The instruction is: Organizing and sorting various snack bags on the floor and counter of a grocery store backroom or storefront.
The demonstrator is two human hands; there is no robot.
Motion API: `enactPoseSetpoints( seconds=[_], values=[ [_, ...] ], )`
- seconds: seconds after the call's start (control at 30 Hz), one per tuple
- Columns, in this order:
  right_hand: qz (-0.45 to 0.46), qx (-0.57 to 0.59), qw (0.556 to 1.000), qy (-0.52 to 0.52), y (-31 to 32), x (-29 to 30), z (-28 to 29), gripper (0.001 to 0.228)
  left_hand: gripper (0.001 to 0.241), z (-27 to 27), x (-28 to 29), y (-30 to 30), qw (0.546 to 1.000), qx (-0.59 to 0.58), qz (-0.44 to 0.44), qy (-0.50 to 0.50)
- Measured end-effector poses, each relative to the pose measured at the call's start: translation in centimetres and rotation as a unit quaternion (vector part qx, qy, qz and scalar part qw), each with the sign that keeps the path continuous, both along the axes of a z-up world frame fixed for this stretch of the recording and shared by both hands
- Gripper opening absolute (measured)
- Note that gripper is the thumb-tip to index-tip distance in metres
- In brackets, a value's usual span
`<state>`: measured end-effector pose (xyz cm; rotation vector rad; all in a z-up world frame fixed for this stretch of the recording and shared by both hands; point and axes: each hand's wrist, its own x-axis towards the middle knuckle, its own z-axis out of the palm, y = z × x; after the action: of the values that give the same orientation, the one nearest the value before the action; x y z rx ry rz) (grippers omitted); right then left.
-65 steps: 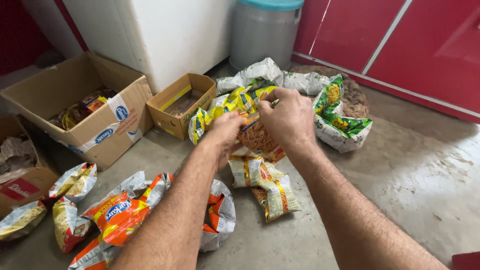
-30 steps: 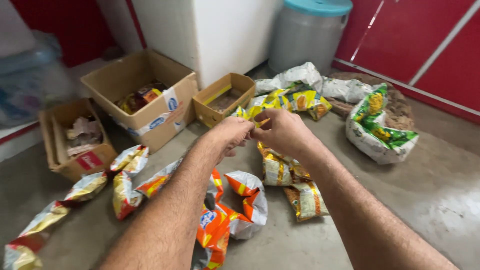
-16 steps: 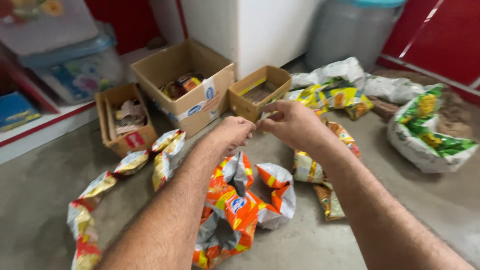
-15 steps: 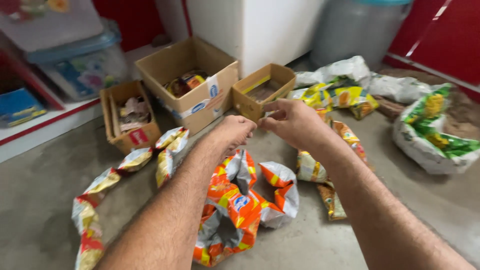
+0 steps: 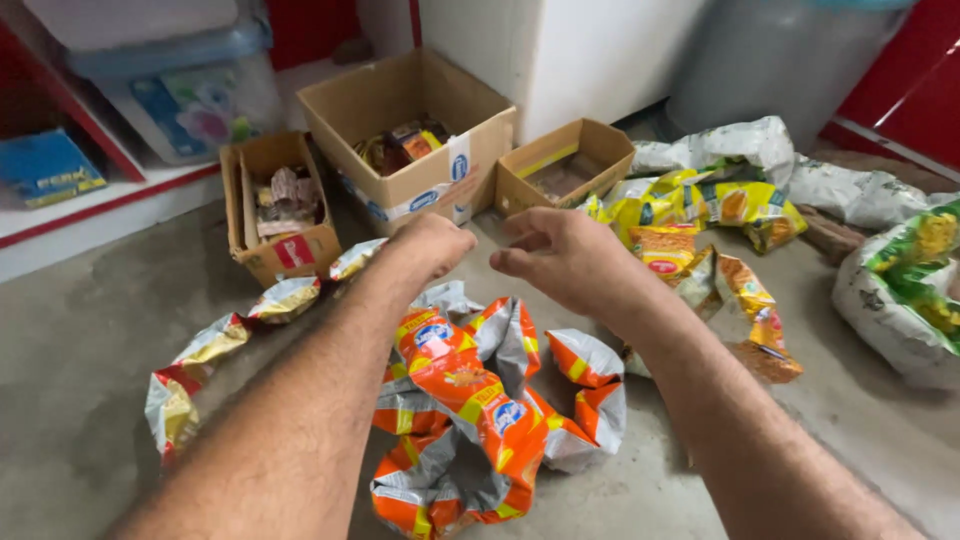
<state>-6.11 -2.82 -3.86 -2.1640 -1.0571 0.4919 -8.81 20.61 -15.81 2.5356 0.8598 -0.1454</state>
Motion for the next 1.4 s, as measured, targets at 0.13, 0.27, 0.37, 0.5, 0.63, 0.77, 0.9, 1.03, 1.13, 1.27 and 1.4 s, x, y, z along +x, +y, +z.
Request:
enactPoseSetpoints(
  seconds=[0.13, 0.27, 0.37, 0.5, 0.63, 0.77, 0.9, 1.03, 1.13, 1.27, 1.4],
  values=[
    [0.035, 0.044, 0.998, 0.040, 3.7, -0.3, -3.1, 0.053, 0.053, -3.4, 0.0, 3.2, 0.994, 0.077, -0.047, 0.057],
    [-0.005, -0.024, 0.998, 0.061, 8.0, -3.2, -2.7, 0.052, 0.047, 1.8, -5.9, 2.1, 0.976, -0.124, 0.178, -0.023],
    [0.002, -0.070, 0.996, 0.046, 11.0, -4.4, -3.9, 0.053, 0.050, 1.5, -8.8, 3.1, 0.967, -0.132, 0.215, -0.041],
    [0.038, -0.053, 0.998, 0.006, 14.7, -5.2, -6.4, 0.051, 0.051, -1.7, -11.0, 5.6, 0.972, -0.091, 0.208, -0.067],
    [0.065, -0.074, 0.994, -0.042, 17.5, -6.9, -9.1, 0.051, 0.052, -2.9, -13.6, 7.0, 0.955, -0.140, 0.258, -0.040],
    [0.069, -0.077, 0.994, -0.017, 19.4, -7.8, -11.9, 0.050, 0.055, -4.2, -14.8, 8.3, 0.936, -0.196, 0.292, -0.018],
    [0.051, -0.133, 0.989, 0.028, 20.5, -10.1, -11.8, 0.053, 0.060, -5.7, -15.0, 8.9, 0.930, -0.205, 0.304, -0.001],
    [0.082, -0.133, 0.987, -0.024, 21.0, -9.8, -14.9, 0.055, 0.057, -8.0, -14.7, 9.5, 0.938, -0.211, 0.275, -0.010],
    [0.091, -0.142, 0.985, -0.030, 21.4, -9.9, -15.6, 0.060, 0.059, -8.2, -14.5, 9.8, 0.944, -0.202, 0.258, 0.024],
    [0.104, -0.143, 0.984, -0.009, 21.4, -10.0, -15.8, 0.062, 0.070, -9.7, -14.4, 9.6, 0.932, -0.240, 0.272, 0.011],
    [0.120, -0.125, 0.985, -0.014, 21.6, -9.6, -16.8, 0.061, 0.079, -10.7, -13.9, 9.7, 0.922, -0.251, 0.294, 0.003]
  ],
)
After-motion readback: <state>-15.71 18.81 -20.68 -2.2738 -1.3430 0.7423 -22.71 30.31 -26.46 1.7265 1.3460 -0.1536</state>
